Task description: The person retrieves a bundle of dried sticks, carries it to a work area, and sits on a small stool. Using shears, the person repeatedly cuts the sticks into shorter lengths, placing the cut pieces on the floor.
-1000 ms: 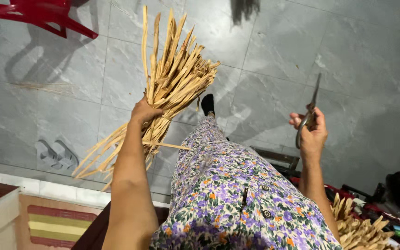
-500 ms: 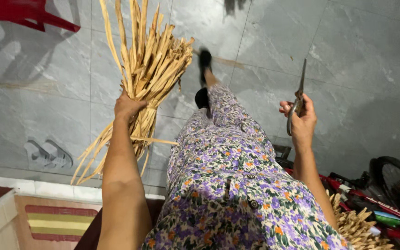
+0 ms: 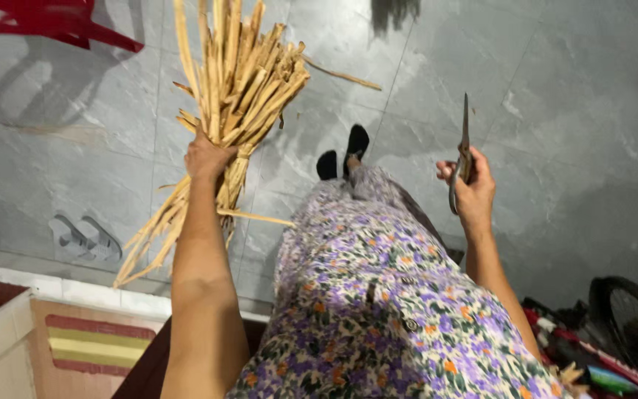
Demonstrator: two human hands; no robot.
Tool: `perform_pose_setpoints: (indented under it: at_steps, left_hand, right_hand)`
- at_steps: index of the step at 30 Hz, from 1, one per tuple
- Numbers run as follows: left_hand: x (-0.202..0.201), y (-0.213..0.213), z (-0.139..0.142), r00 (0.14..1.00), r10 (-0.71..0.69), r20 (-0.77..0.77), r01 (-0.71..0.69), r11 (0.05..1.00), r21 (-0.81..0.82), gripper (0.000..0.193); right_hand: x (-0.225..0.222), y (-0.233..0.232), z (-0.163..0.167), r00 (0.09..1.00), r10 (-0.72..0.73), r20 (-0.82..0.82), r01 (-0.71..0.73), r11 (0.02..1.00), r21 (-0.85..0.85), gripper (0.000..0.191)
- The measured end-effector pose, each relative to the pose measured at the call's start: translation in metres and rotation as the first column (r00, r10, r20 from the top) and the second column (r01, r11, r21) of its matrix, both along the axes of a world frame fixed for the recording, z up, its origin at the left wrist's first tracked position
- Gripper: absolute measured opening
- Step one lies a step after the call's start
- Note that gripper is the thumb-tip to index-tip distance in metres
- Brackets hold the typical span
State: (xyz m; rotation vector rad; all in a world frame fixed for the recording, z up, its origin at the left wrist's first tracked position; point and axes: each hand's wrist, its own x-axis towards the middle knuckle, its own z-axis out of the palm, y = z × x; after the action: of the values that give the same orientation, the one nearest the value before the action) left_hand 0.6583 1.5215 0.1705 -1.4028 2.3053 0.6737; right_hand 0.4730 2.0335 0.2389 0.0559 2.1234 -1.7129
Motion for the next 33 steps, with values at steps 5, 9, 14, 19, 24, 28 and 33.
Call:
perform_pose_setpoints:
  at_steps: [5, 9, 14, 19, 24, 28, 33]
  left_hand:
    - [-0.052, -0.005, -0.003, 1.000, -0.005, 0.006, 0.005, 1.000, 0.011, 0.109]
    - [-0.104, -0.014, -0.003, 0.999, 0.020, 0.048, -0.023, 0.998, 0.060, 0.121]
    - [-0.145, -0.011, -0.004, 0.996, 0.061, 0.068, -0.069, 0.991, 0.116, 0.120]
    - [-0.128, 0.012, -0.019, 0.995, 0.013, 0.097, -0.034, 0.975, 0.218, 0.082]
    - [-0.080, 0.056, -0.033, 0.981, -0.173, -0.091, 0.189, 0.961, 0.203, 0.065]
    - [-0.066, 0.073, -0.037, 1.000, 0.011, -0.017, -0.003, 0.904, 0.428, 0.057]
    - [-0.059, 0.101, -0.027, 0.964, 0.267, 0.013, -0.196, 0.672, 0.714, 0.057]
  right_hand:
    - [-0.017, 0.017, 0.005, 0.998, -0.062, 0.014, 0.062, 0.997, -0.045, 0.050]
    - [-0.025, 0.030, 0.012, 0.995, -0.099, 0.001, 0.098, 0.994, 0.050, 0.049]
    - [-0.031, 0.035, 0.018, 0.994, -0.105, 0.037, 0.104, 0.994, 0.032, 0.050]
    - [-0.024, 0.034, 0.012, 0.993, -0.110, 0.044, 0.109, 0.993, 0.035, 0.051]
    - [-0.016, 0.026, -0.003, 0.991, -0.131, 0.032, 0.132, 0.991, -0.031, 0.052]
    - [-0.026, -0.004, -0.031, 0.991, -0.132, 0.037, 0.133, 0.991, -0.025, 0.055]
    - [-0.007, -0.026, -0.047, 0.981, -0.190, 0.030, 0.192, 0.976, -0.100, 0.062]
